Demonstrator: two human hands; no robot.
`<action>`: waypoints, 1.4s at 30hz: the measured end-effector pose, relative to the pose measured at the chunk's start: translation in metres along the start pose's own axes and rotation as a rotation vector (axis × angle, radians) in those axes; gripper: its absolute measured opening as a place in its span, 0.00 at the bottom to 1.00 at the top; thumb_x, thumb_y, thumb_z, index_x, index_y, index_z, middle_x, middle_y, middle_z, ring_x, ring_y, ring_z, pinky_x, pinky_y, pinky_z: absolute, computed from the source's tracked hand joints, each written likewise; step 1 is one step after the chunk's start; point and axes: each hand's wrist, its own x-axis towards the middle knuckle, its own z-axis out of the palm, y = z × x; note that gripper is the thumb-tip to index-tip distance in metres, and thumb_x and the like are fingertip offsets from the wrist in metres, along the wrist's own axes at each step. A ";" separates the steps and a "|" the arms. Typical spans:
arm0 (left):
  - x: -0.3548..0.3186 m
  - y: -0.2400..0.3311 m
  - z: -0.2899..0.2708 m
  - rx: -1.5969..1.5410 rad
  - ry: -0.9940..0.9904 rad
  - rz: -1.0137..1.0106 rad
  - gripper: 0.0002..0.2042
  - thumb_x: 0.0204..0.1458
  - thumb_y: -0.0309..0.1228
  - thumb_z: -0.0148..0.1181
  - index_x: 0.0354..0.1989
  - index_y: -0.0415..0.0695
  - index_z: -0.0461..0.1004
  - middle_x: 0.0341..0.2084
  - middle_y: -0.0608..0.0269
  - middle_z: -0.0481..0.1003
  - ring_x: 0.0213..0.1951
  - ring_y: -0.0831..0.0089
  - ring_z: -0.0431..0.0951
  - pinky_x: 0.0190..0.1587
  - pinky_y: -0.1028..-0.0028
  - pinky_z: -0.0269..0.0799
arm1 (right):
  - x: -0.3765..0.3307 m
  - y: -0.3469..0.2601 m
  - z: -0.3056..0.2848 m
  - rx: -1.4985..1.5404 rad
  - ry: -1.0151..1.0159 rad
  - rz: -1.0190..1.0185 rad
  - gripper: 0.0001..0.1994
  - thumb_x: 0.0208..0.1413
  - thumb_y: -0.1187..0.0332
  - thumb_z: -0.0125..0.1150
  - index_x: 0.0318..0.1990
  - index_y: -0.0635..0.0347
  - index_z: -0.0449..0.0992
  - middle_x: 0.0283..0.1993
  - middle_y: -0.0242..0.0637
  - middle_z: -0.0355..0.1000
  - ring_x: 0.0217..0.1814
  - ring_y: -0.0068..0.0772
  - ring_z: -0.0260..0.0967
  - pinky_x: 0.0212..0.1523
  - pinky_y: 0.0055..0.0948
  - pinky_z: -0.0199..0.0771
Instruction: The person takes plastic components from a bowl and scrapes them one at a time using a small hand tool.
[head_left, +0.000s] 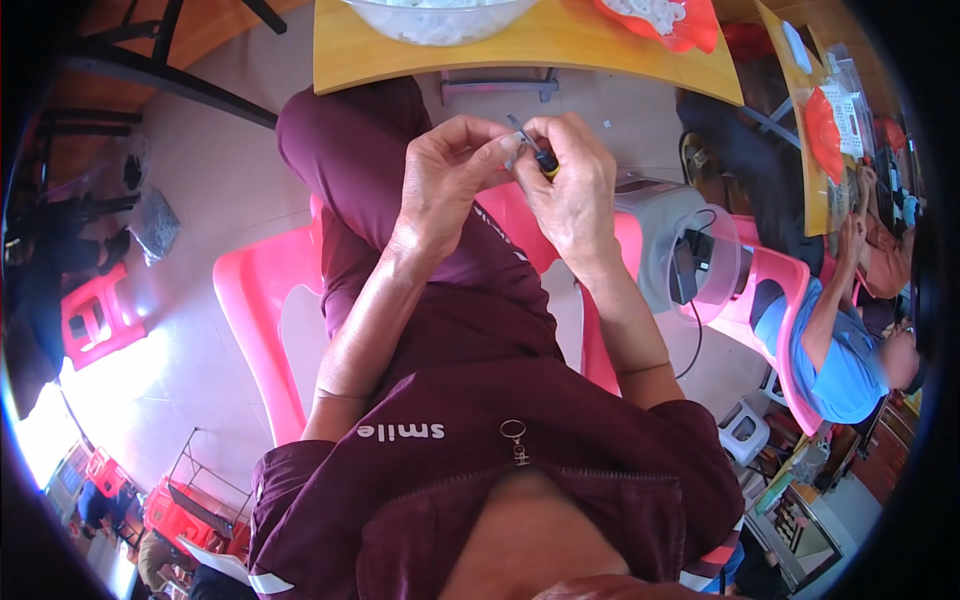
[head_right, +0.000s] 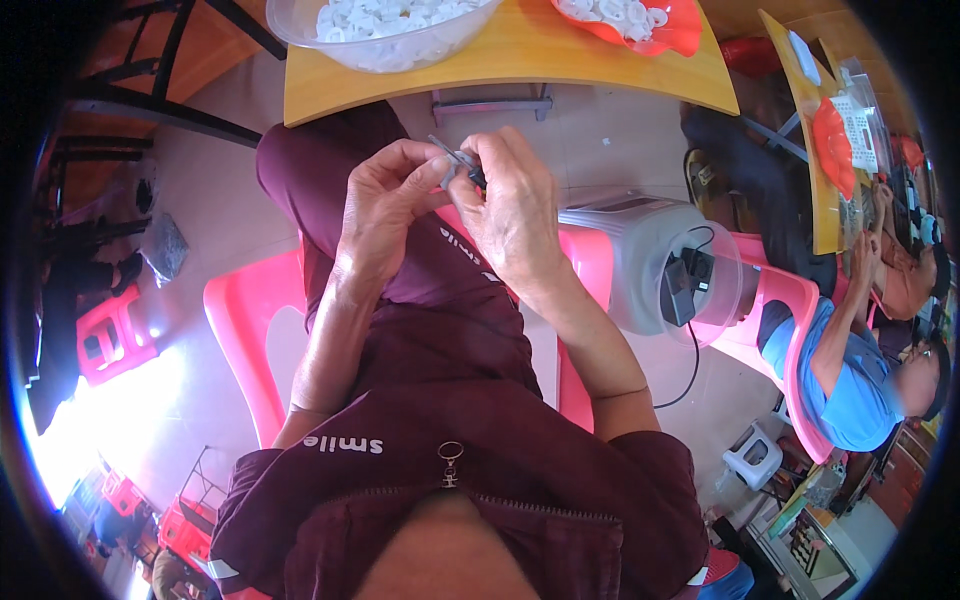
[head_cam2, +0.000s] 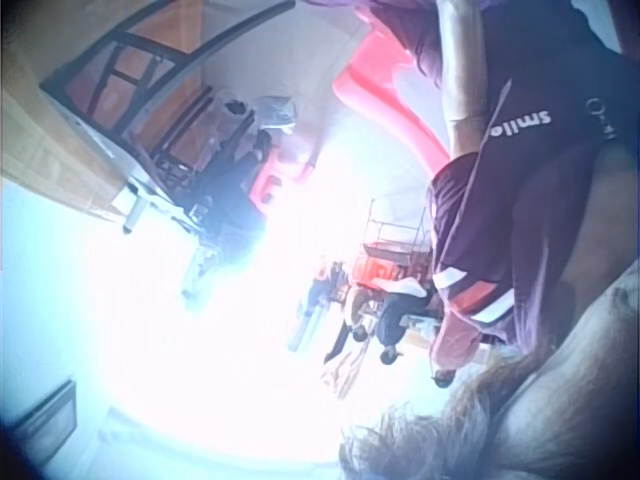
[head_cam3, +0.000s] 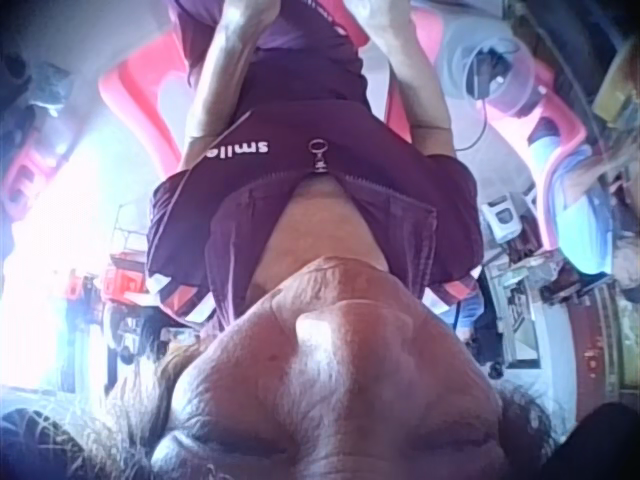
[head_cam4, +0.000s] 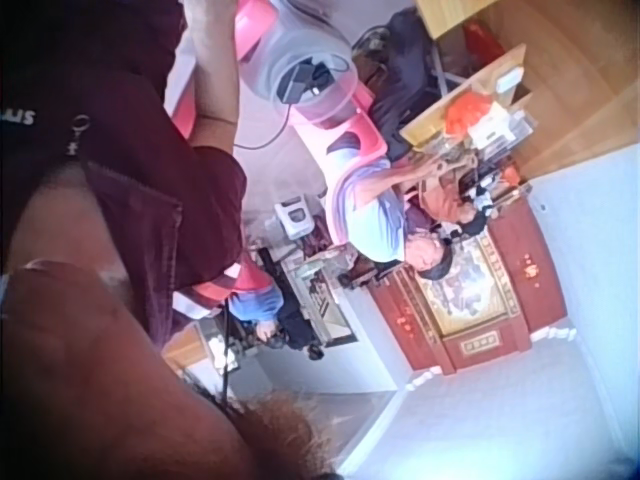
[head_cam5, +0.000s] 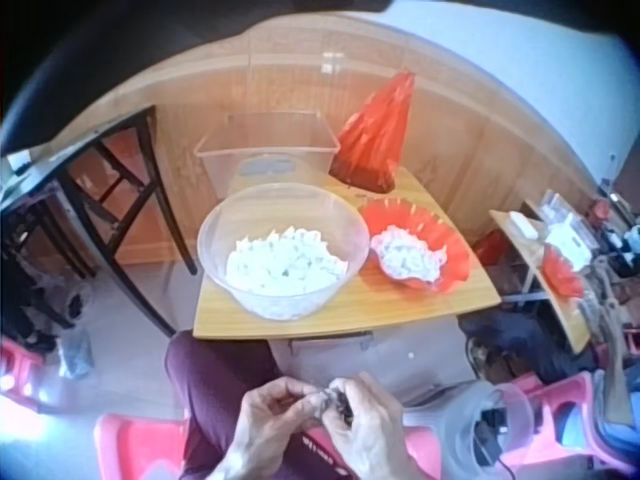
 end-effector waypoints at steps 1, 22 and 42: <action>0.000 0.001 0.000 -0.001 0.000 0.002 0.06 0.51 0.26 0.61 0.33 0.36 0.74 0.30 0.64 0.75 0.33 0.80 0.75 0.37 0.78 0.76 | 0.000 0.000 0.000 0.001 -0.012 0.006 0.10 0.42 0.78 0.62 0.33 0.64 0.70 0.29 0.43 0.67 0.26 0.47 0.67 0.26 0.36 0.66; -0.044 0.091 0.030 0.134 -0.066 0.377 0.10 0.57 0.25 0.46 0.42 0.36 0.71 0.39 0.54 0.73 0.41 0.63 0.74 0.46 0.68 0.70 | 0.006 0.001 -0.016 0.792 -0.027 0.522 0.04 0.51 0.77 0.59 0.35 0.67 0.76 0.19 0.26 0.68 0.15 0.09 0.58 0.15 0.13 0.54; -0.009 0.071 0.044 -0.071 -0.288 0.394 0.08 0.57 0.26 0.46 0.38 0.36 0.71 0.34 0.55 0.72 0.36 0.65 0.72 0.40 0.70 0.69 | 0.007 0.007 -0.010 0.794 -0.069 0.511 0.05 0.51 0.78 0.60 0.35 0.67 0.76 0.21 0.28 0.68 0.16 0.10 0.58 0.15 0.14 0.56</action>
